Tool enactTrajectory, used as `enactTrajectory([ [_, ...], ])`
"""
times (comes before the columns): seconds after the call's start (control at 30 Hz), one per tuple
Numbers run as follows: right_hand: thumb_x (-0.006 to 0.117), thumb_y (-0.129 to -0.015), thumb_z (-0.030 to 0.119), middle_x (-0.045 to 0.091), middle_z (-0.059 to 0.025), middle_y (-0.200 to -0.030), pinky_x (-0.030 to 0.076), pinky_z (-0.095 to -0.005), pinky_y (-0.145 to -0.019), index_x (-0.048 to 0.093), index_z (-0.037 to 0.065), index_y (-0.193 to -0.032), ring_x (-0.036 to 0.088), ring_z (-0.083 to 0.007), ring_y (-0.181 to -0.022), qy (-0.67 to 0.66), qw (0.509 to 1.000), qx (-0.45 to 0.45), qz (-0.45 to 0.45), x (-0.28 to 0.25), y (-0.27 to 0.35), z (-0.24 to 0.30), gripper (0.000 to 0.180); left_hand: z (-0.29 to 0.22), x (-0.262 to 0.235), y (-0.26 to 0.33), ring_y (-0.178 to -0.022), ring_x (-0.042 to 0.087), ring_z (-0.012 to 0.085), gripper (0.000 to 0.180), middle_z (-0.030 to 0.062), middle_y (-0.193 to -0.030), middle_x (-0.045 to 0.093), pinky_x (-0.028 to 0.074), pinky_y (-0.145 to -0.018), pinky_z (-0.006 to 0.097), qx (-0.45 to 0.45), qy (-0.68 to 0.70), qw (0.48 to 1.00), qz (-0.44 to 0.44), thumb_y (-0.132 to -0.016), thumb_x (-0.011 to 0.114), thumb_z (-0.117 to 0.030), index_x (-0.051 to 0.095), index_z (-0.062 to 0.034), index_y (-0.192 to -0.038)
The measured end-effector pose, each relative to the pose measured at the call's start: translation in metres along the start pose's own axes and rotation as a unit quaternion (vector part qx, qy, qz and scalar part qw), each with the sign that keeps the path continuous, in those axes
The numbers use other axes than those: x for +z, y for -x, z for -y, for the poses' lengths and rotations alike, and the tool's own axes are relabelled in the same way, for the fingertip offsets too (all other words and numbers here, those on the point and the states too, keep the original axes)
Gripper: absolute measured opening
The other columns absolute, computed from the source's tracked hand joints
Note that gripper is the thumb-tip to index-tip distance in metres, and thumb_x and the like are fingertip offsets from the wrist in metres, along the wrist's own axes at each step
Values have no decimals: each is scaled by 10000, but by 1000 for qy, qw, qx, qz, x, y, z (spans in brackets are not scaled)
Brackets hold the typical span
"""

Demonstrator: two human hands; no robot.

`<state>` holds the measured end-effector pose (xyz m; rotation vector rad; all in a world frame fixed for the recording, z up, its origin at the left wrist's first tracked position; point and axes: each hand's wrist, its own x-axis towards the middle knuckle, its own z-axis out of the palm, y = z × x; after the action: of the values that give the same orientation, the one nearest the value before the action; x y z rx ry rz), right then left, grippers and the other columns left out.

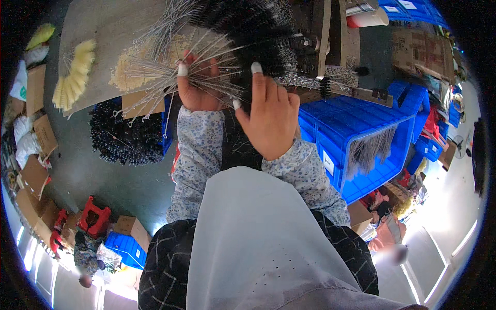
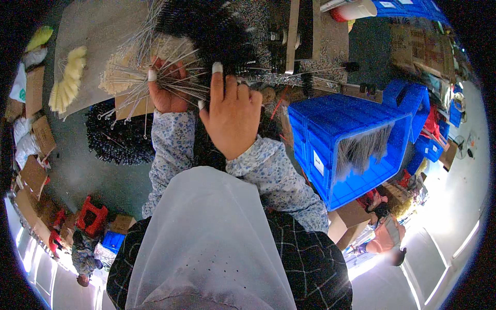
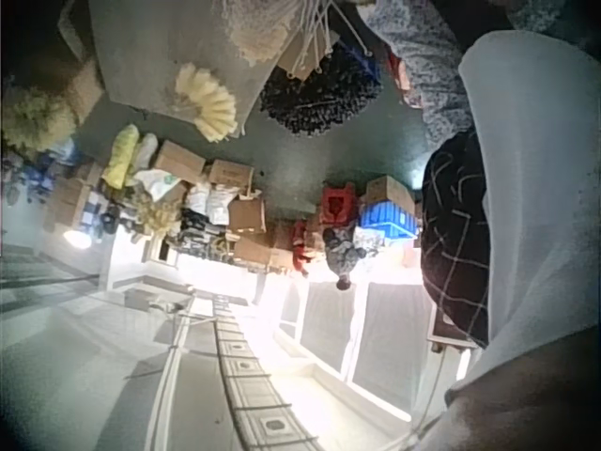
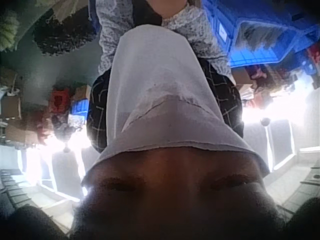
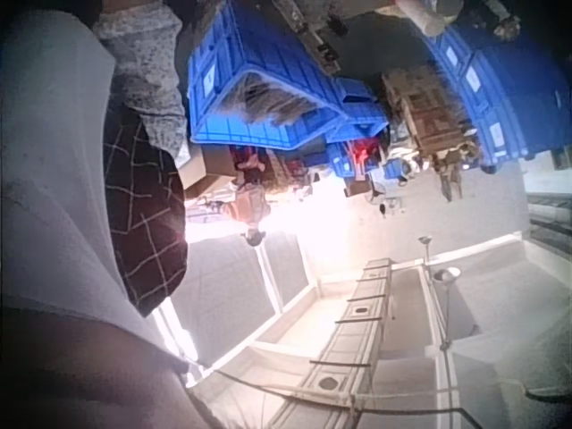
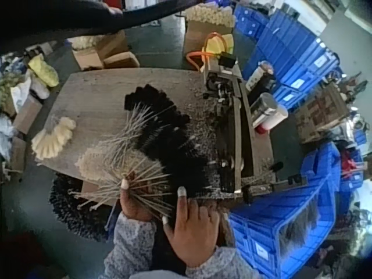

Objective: Assembling brush components by inserting wire handles into brush heads and organizing them on the workspace.

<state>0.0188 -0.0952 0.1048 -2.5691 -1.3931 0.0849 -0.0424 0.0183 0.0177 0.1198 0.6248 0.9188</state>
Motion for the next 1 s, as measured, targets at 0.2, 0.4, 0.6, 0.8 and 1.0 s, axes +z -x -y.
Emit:
enactTrajectory([
  [0.2, 598, -645, 307, 493, -95, -948, 327, -353, -653, 414, 34, -1106, 459, -224, -746, -2, 1000, -13, 5, -4, 7, 31, 566, -23, -21, -11, -817, 552, 129, 254, -22, -904, 577, 479, -732, 363, 2, 125, 986, 110, -797, 519, -257, 517, -151, -1029],
  [0.4, 604, -660, 312, 469, -144, -1017, 366, -377, -689, 394, 32, -1126, 479, -278, -814, -158, 984, -8, 87, -27, 12, 38, 583, -36, -30, -14, -820, 541, 115, 249, -27, -918, 564, 485, -708, 365, -12, 136, 984, 114, -805, 517, -278, 517, -142, -1014],
  [0.6, 540, -733, 189, 522, -148, -848, 398, -370, -667, 474, 19, -1006, 503, -281, -757, -233, 971, -17, -50, -36, 4, -21, 328, -36, -26, -16, -841, 541, 130, 236, -15, -949, 556, 474, -752, 366, -1, 51, 997, 61, -822, 497, -249, 513, -141, -1032],
  [0.8, 491, -819, 133, 532, -42, -923, 415, -215, -641, 470, 21, -1033, 482, -68, -723, -675, 673, 273, 132, 13, 2, -62, 243, -43, -29, -8, -866, 539, 142, 254, -21, -958, 553, 467, -780, 355, -35, 48, 998, 37, -821, 502, -241, 502, -139, -1053],
  [1.0, 504, -804, 94, 552, -6, -815, 408, -195, -618, 511, 5, -996, 478, -50, -683, -564, 784, 146, 215, 28, -8, -46, 212, -56, -49, -6, -848, 542, 180, 266, -14, -982, 542, 459, -783, 372, -86, 89, 988, 96, -807, 519, -245, 502, -131, -1047],
])
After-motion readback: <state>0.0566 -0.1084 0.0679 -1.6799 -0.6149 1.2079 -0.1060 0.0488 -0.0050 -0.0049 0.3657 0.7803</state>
